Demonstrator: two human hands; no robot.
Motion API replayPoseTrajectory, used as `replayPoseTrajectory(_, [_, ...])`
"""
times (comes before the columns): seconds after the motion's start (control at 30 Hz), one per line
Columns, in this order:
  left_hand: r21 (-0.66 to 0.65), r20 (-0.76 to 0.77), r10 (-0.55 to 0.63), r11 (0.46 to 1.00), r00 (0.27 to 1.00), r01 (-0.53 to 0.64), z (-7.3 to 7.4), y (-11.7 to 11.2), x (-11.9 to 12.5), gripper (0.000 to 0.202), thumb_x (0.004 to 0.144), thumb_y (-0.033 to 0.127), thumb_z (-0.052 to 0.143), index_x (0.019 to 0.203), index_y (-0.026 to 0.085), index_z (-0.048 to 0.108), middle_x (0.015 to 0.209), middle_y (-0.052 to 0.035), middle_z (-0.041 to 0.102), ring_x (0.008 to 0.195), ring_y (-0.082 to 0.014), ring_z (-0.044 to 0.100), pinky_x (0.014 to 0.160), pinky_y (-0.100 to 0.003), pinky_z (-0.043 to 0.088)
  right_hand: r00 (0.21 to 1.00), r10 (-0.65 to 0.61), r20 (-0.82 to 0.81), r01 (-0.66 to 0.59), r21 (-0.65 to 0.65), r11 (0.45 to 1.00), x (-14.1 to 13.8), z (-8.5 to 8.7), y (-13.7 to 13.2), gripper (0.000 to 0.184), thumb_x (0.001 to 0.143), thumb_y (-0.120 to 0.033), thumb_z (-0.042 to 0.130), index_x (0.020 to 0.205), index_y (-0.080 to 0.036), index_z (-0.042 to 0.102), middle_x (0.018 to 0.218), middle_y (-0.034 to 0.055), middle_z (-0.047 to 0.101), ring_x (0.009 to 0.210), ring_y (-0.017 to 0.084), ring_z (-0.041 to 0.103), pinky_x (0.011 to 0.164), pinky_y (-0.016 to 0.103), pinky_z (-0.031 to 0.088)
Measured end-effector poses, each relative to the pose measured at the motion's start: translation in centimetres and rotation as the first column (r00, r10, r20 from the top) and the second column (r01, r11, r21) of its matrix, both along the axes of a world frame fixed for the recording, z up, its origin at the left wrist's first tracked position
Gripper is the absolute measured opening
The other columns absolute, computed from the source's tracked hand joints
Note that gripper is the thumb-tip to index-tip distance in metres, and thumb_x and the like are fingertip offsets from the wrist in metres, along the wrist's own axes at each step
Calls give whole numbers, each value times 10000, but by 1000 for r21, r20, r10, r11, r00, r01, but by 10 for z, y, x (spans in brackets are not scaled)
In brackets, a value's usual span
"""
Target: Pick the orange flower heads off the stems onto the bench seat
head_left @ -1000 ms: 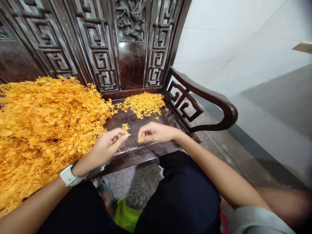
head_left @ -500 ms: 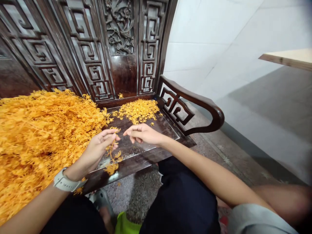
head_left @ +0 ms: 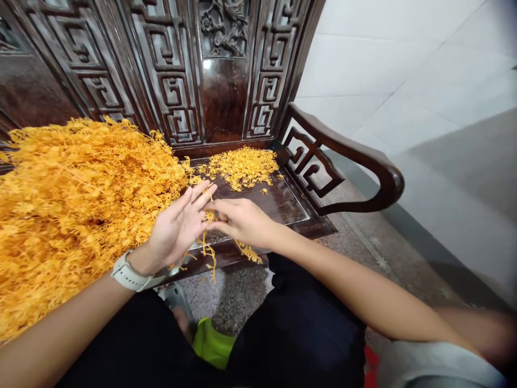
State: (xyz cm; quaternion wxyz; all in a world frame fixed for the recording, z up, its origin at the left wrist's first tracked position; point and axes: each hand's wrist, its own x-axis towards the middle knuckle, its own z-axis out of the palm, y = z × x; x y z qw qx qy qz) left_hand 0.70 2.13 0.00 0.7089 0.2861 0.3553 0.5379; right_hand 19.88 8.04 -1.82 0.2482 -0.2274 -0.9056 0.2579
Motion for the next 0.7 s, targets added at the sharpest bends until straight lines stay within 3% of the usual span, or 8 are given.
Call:
replayPoseTrajectory(0.1, [1, -46, 22, 1000, 999, -22, -9, 3, -5, 370, 1041, 253, 621, 1401, 206, 692, 1538, -152, 638, 1075, -210, 741, 817, -296, 647, 993, -9, -118, -5, -119, 993, -4, 1, -3, 135, 1045, -186, 588, 1104, -177, 708, 958, 48, 741, 818, 163, 644, 793, 296, 482])
replayPoseTrajectory(0.2, [-16, -65, 62, 998, 996, -63, -17, 8, -12, 309, 960, 152, 711, 1267, 168, 738, 1206, -128, 776, 871, -161, 746, 683, -231, 617, 972, 75, -225, -125, -219, 968, -9, 9, -11, 186, 1083, -286, 578, 1037, -193, 732, 1052, 60, 767, 948, 183, 688, 901, 324, 521])
replayPoseTrajectory(0.33, [-24, -79, 170, 985, 982, -172, -18, 8, -11, 330, 805, 43, 760, 1107, 162, 699, 757, 11, 675, 613, -92, 631, 568, -170, 532, 955, 224, -193, -256, -161, 953, -13, 14, -26, 271, 1101, -288, 543, 957, -169, 739, 924, 66, 723, 873, 182, 664, 860, 323, 535])
replayPoseTrajectory(0.47, [-21, -130, 202, 978, 971, -206, -14, -3, 1, 454, 675, -21, 710, 1073, 178, 624, 679, 46, 629, 573, -93, 594, 521, -156, 467, 950, 280, -137, -289, -53, 956, -12, 15, -32, 275, 1078, -183, 509, 937, -147, 743, 917, 93, 752, 827, 187, 667, 770, 308, 526])
replayPoseTrajectory(0.57, [-34, -121, 191, 980, 974, -196, -10, -4, 3, 443, 673, -42, 671, 1046, 187, 603, 661, 50, 620, 559, -103, 590, 504, -168, 458, 947, 307, -98, -315, -84, 945, -9, 24, -41, 231, 1043, -149, 538, 938, -169, 742, 951, 75, 791, 835, 181, 701, 781, 300, 539])
replayPoseTrajectory(0.63, [-9, -77, 245, 969, 967, -246, -5, 5, -5, 385, 675, -98, 585, 939, 182, 587, 649, 58, 594, 555, -89, 581, 529, -170, 478, 856, 512, -67, -516, -147, 844, -11, 33, -58, 182, 1003, -125, 594, 915, -194, 738, 1009, 46, 810, 909, 161, 741, 809, 258, 556])
replayPoseTrajectory(0.7, [42, -18, 345, 938, 939, -344, 2, 19, -23, 380, 653, -160, 468, 819, 173, 543, 640, 63, 562, 557, -64, 565, 581, -157, 496, 643, 766, -29, -750, -229, 621, -16, 40, -81, 159, 940, -100, 672, 836, -212, 717, 1048, 19, 823, 970, 136, 770, 774, 197, 560])
